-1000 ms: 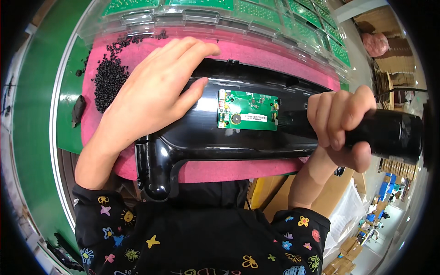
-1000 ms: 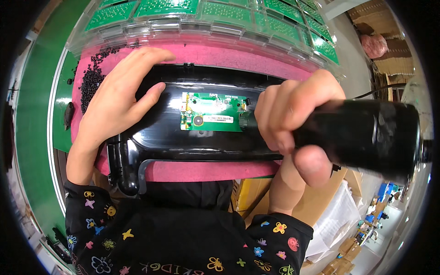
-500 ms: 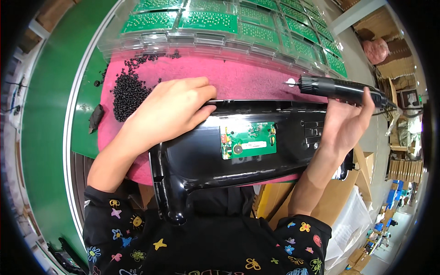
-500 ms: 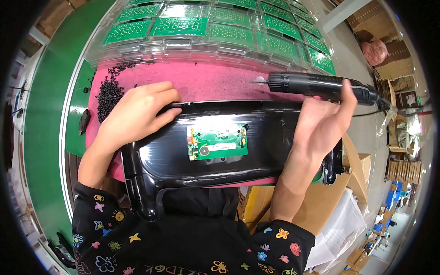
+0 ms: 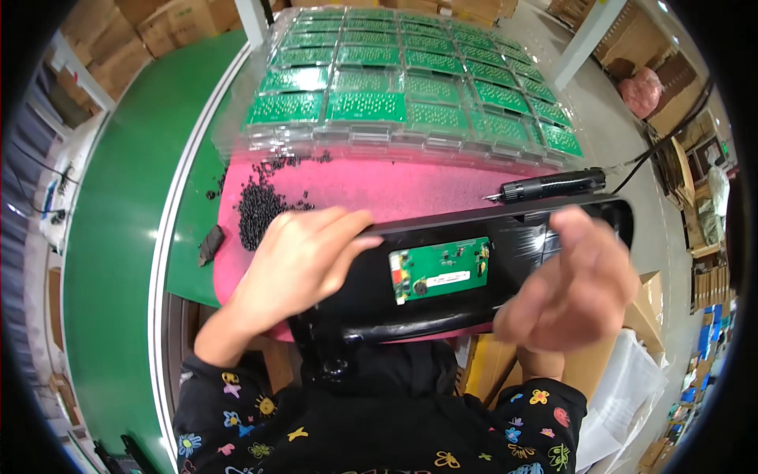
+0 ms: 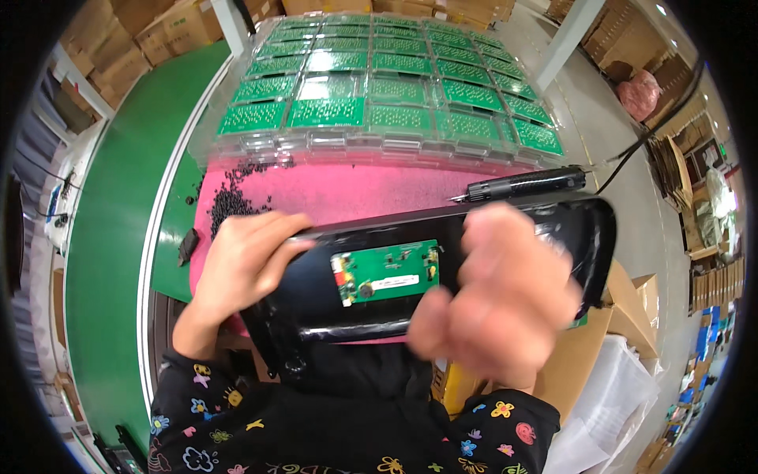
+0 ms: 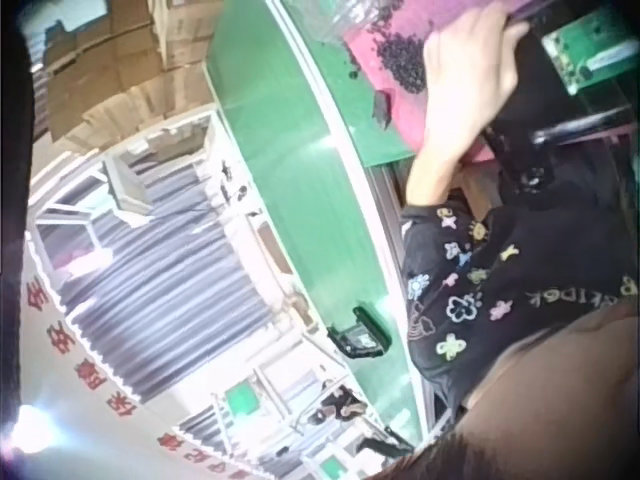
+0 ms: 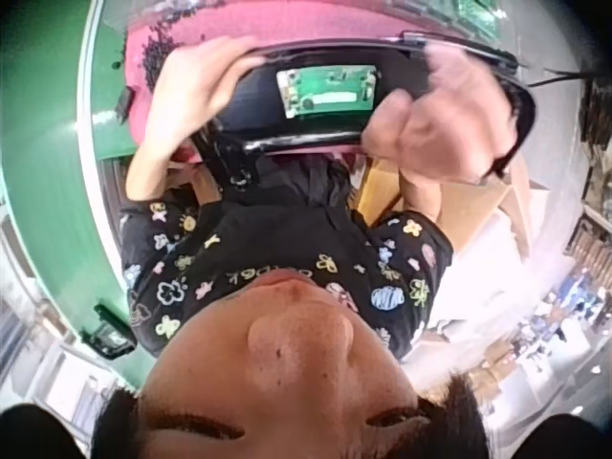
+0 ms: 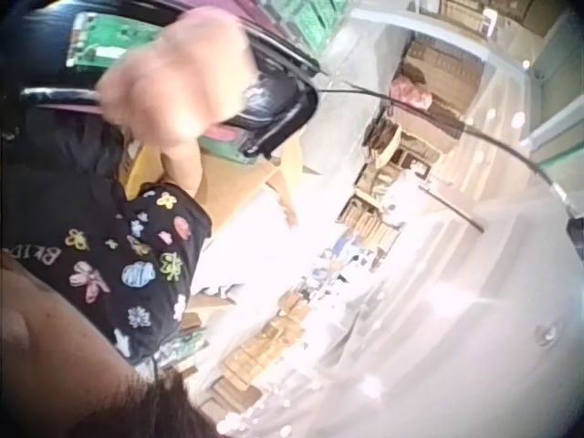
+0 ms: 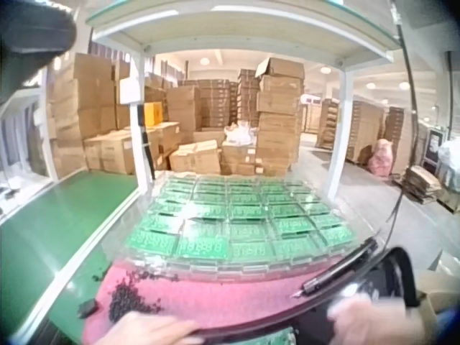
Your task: Assembling electronic devices by placing circuit boards into plastic housings and securing them with screws using an electric screwdriver.
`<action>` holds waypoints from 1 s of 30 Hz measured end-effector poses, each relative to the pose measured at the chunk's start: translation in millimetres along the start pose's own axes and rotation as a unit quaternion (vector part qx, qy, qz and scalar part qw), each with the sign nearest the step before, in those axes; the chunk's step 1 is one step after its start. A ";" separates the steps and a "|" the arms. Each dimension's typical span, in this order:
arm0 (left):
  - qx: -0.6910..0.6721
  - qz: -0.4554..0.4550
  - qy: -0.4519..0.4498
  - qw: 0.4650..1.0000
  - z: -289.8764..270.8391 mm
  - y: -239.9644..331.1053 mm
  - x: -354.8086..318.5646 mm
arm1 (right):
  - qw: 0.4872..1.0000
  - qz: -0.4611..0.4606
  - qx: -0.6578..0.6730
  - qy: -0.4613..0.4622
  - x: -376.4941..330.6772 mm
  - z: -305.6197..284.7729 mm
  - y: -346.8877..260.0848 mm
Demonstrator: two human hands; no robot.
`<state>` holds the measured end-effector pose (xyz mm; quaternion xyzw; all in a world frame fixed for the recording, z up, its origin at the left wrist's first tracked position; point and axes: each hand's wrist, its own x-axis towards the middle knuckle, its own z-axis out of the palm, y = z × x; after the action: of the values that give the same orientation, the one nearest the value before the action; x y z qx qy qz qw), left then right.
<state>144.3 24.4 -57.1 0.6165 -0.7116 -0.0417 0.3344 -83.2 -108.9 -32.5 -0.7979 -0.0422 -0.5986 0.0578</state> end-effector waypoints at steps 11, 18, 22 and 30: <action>-0.429 -0.242 0.503 0.710 -72.1 -43.4 -136.4 | 0.998 -0.005 -0.033 0.052 -18.8 10.6 -13.9; -0.380 -0.347 0.607 0.606 -118.7 -73.4 -172.7 | 0.976 -0.051 -0.027 -0.210 -38.9 -9.3 5.0; -0.394 -0.311 0.592 0.631 -144.9 -123.1 -218.7 | 0.969 -0.044 -0.058 -0.235 -57.9 -27.5 18.1; -0.445 -0.207 0.634 0.597 -117.1 -127.8 -169.0 | 0.868 0.205 -0.433 -0.131 -92.4 -195.1 20.5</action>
<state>317.4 188.5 -98.5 0.3933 -0.0665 -0.0201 0.9168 -291.6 -156.9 -68.0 -0.8044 0.3790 -0.4214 -0.1783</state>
